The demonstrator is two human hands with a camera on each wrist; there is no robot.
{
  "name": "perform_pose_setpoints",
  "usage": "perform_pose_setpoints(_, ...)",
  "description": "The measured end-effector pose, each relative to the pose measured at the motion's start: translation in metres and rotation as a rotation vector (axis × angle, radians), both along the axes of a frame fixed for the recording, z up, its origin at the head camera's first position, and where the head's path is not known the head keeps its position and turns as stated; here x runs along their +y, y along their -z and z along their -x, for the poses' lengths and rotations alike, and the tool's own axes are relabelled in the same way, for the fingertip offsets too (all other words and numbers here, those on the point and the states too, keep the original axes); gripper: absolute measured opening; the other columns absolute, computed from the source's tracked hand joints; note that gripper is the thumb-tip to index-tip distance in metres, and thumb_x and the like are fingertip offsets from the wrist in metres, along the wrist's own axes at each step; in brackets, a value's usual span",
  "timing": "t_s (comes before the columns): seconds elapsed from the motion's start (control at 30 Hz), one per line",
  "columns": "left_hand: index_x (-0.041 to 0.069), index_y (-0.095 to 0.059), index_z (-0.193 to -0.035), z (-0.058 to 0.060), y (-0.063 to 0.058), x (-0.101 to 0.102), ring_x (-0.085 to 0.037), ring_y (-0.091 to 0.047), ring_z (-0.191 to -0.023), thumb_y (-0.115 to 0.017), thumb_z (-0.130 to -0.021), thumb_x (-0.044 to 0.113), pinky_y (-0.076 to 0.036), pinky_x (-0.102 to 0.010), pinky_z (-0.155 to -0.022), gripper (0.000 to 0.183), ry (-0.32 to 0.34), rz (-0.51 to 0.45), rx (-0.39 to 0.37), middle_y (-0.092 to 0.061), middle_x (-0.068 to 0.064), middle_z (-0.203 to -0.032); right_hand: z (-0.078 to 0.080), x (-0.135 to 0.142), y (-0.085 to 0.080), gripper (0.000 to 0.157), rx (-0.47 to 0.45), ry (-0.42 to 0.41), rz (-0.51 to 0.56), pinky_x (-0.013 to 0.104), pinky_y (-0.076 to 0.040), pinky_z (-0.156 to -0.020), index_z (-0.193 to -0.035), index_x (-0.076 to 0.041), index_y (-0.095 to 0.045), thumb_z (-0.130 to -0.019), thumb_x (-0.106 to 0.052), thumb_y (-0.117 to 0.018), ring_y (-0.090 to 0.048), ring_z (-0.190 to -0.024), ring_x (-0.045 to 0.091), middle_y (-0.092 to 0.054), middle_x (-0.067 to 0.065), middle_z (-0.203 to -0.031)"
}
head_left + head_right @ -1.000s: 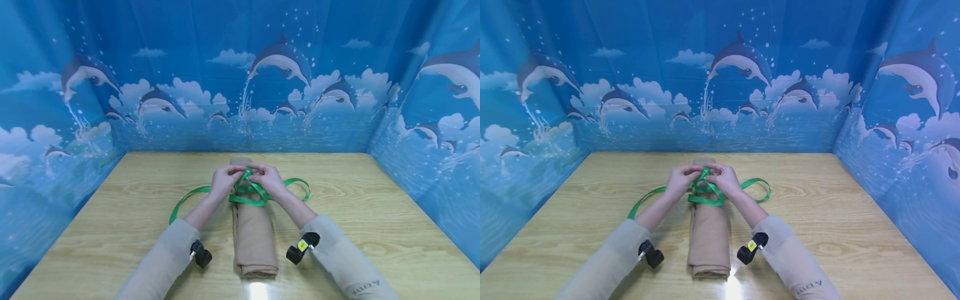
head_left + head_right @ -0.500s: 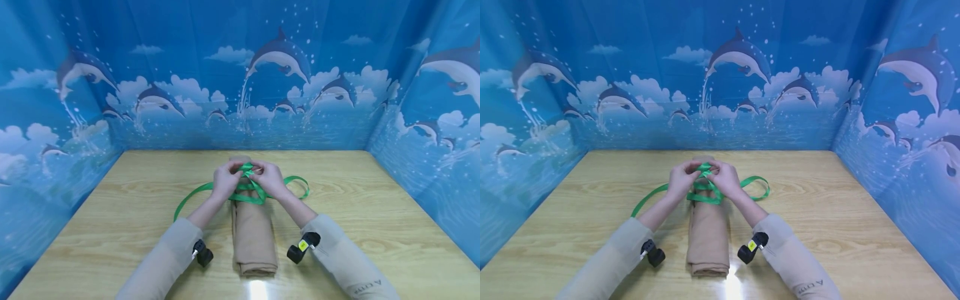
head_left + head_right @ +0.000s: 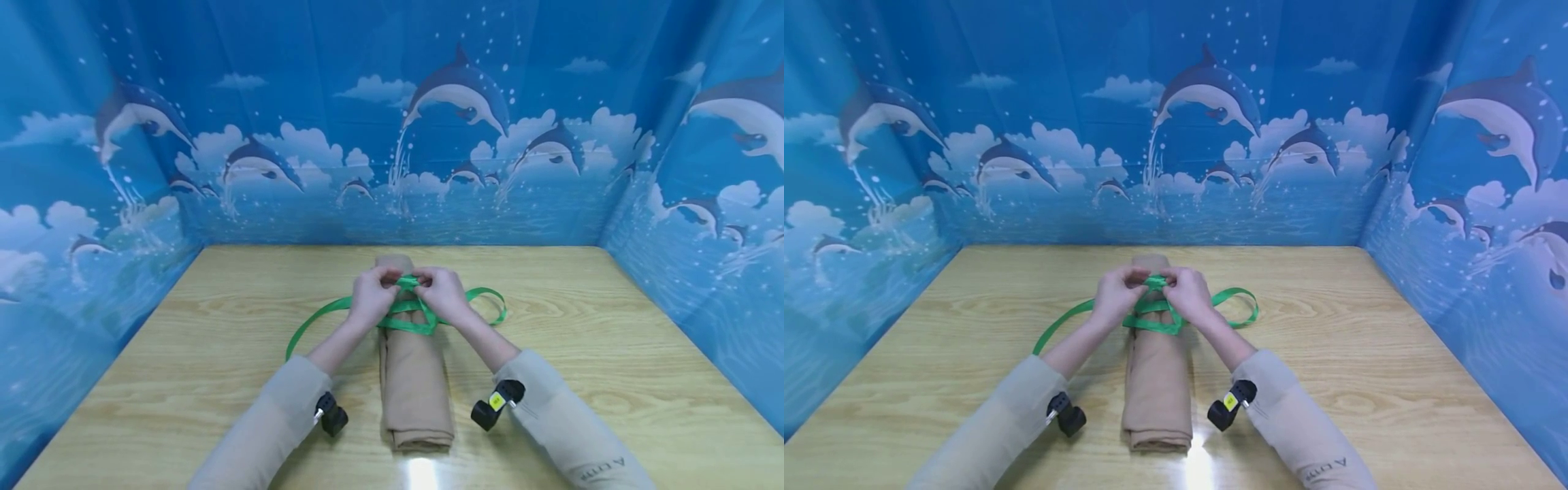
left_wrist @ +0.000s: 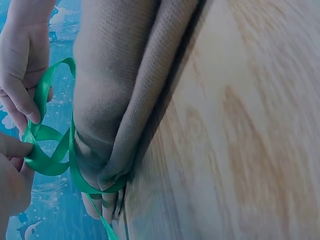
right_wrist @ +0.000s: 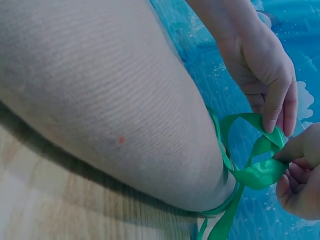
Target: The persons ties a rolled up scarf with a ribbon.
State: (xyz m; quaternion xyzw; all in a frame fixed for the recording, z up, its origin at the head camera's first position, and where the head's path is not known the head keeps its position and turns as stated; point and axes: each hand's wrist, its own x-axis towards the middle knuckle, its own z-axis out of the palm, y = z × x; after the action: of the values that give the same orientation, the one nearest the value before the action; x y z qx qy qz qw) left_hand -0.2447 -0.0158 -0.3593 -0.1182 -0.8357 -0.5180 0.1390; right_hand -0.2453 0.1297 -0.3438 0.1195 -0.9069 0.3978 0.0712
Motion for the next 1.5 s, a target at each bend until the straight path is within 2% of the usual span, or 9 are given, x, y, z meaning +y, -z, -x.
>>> perform_pose_setpoints(0.17,-0.003,-0.069,-0.1,-0.003,0.002,0.0,-0.026,-0.066,-0.086,-0.059,-0.077,-0.012,-0.054,-0.035,-0.074,0.027,0.025,0.155,0.167,-0.069,-0.014,-0.093,-0.002,0.001,0.0,0.03,0.059,-0.052,-0.103,0.031,-0.055,-0.071,-0.11,0.004,-0.066,-0.081,0.006,-0.059,-0.065,-0.085,0.025,-0.069,0.016,-0.096)
perform_pose_setpoints(0.3,-0.003,-0.069,-0.096,-0.006,0.0,0.0,-0.027,-0.065,-0.086,-0.058,-0.074,-0.015,-0.054,-0.037,-0.074,0.027,0.033,0.295,0.296,-0.069,-0.014,-0.091,-0.004,0.0,0.0,0.029,0.094,-0.047,-0.169,0.033,-0.054,-0.071,-0.108,0.001,-0.068,-0.081,0.005,-0.058,-0.065,-0.086,0.025,-0.068,0.016,-0.098)
perform_pose_setpoints(0.6,-0.002,-0.068,-0.092,-0.006,0.0,-0.001,-0.028,-0.063,-0.084,-0.057,-0.074,-0.015,-0.053,-0.037,-0.075,0.024,0.029,0.366,0.261,-0.068,-0.014,-0.088,-0.01,-0.001,-0.003,0.023,0.153,-0.035,-0.228,0.038,-0.052,-0.074,-0.105,0.001,-0.069,-0.085,0.002,-0.06,-0.062,-0.086,0.026,-0.066,0.014,-0.093)
perform_pose_setpoints(0.87,-0.002,-0.067,-0.088,-0.005,-0.001,-0.002,-0.029,-0.063,-0.083,-0.058,-0.074,-0.015,-0.052,-0.038,-0.075,0.021,0.016,0.414,0.384,-0.068,-0.013,-0.087,-0.009,0.001,-0.004,0.022,0.161,-0.081,-0.277,0.041,-0.05,-0.079,-0.104,0.001,-0.07,-0.087,0.002,-0.056,-0.061,-0.089,0.027,-0.066,0.015,-0.094)
perform_pose_setpoints(0.97,-0.003,-0.068,-0.089,-0.005,-0.001,-0.003,-0.029,-0.063,-0.084,-0.058,-0.076,-0.014,-0.052,-0.037,-0.075,0.02,0.02,0.418,0.396,-0.068,-0.014,-0.088,-0.006,0.005,-0.002,0.021,0.097,-0.132,-0.241,0.037,-0.051,-0.073,-0.104,0.002,-0.07,-0.089,-0.001,-0.055,-0.059,-0.083,0.024,-0.064,0.014,-0.092)
perform_pose_setpoints(1.1,-0.002,-0.068,-0.091,-0.005,-0.002,-0.005,-0.028,-0.063,-0.085,-0.058,-0.079,-0.011,-0.052,-0.036,-0.075,0.018,0.024,0.405,0.389,-0.068,-0.013,-0.089,-0.002,0.01,-0.001,0.02,-0.086,-0.184,-0.117,0.029,-0.046,-0.065,-0.102,-0.001,-0.069,-0.094,-0.007,-0.053,-0.055,-0.076,0.017,-0.064,0.009,-0.09)
perform_pose_setpoints(1.27,-0.003,-0.067,-0.09,-0.004,-0.002,-0.006,-0.029,-0.063,-0.084,-0.058,-0.078,-0.011,-0.052,-0.037,-0.075,0.018,0.025,0.378,0.418,-0.068,-0.014,-0.09,0.001,0.015,0.0,0.021,-0.304,-0.217,0.065,0.027,-0.04,-0.06,-0.101,-0.003,-0.067,-0.097,-0.014,-0.05,-0.047,-0.066,0.015,-0.061,0.007,-0.084)
perform_pose_setpoints(1.4,-0.002,-0.068,-0.089,-0.003,0.0,-0.006,-0.028,-0.063,-0.082,-0.059,-0.078,-0.011,-0.052,-0.036,-0.074,0.017,0.025,0.365,0.431,-0.068,-0.013,-0.088,0.001,0.016,-0.001,0.026,-0.424,-0.221,0.199,0.027,-0.044,-0.067,-0.112,0.0,-0.064,-0.097,-0.016,-0.049,-0.05,-0.075,0.011,-0.062,0.007,-0.098)
perform_pose_setpoints(1.5,-0.001,-0.068,-0.088,-0.003,0.0,-0.005,-0.027,-0.063,-0.081,-0.06,-0.078,-0.011,-0.052,-0.035,-0.073,0.017,0.027,0.355,0.426,-0.068,-0.012,-0.086,0.001,0.016,-0.002,0.028,-0.487,-0.2,0.3,0.027,-0.047,-0.074,-0.116,0.001,-0.062,-0.097,-0.015,-0.05,-0.053,-0.08,0.008,-0.061,0.003,-0.1)
